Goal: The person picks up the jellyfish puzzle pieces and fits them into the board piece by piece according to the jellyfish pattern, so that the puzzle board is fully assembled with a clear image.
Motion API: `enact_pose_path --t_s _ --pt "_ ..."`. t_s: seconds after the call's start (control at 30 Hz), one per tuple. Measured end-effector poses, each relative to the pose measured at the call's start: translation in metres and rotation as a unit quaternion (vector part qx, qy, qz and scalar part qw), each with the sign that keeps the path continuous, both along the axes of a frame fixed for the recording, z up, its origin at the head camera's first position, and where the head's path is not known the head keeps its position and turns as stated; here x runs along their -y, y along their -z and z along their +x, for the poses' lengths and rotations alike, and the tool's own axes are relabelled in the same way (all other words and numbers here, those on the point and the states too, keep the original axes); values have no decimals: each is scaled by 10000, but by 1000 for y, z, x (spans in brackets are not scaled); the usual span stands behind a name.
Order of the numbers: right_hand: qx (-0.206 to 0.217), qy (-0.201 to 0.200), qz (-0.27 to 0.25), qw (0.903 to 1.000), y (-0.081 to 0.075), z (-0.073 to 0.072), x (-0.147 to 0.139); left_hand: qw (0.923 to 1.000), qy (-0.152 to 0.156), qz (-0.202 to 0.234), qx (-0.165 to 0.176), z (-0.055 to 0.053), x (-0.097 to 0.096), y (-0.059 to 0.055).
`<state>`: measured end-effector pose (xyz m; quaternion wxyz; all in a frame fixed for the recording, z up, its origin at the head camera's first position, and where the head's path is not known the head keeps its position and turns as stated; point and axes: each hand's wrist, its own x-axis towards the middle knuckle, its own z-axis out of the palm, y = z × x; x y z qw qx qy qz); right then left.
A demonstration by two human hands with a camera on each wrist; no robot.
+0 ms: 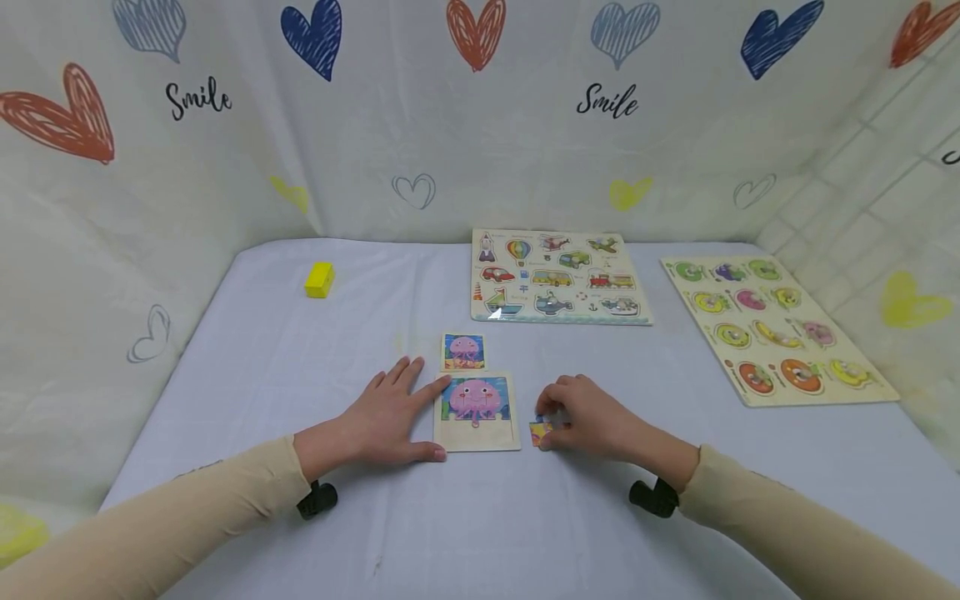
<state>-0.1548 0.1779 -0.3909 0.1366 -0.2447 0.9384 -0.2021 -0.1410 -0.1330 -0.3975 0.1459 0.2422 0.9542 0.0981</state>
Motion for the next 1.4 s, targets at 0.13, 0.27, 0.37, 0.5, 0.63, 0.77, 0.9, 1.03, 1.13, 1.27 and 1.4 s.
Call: enact_pose_path --t_s 0.13,0.27,0.37,0.5,0.63,0.77,0.9,1.03,1.13,1.27,1.4 --pt "-19 34 -106 9999 -1 4 2 10000 -6 10 6 0 0 -1" --pt "59 -23 -416 9991 -2 8 3 10000 -17 17 6 1 0 -1" --pt "136 -118 -643 9978 -1 10 2 10000 -21 25 -4 1 0 -1" --pt "248 -239 -903 9953 0 12 0 10000 -18 8 5 0 -1 -1" --pt "509 -60 -1182 9917 -2 12 2 10000 -7 -24 -4 0 0 -1" --pt "881 350 -1471 9846 -6 8 11 10000 -13 -40 -20 0 0 -1" --pt "1259 685 -1658 9757 -9 5 23 10000 -25 -35 19 0 -1 -1" --pt "1495 796 -1707 9706 -9 1 36 10000 -34 -29 55 0 0 -1" --pt "1565 827 -1675 9698 -9 -2 46 10000 -36 -23 48 -1 0 0" --pt "1611 852 -1557 9709 -9 -4 60 10000 -34 -32 46 -1 1 0" --pt "1727 905 -1438 9702 -7 -4 73 10000 -16 -35 35 -1 0 0"
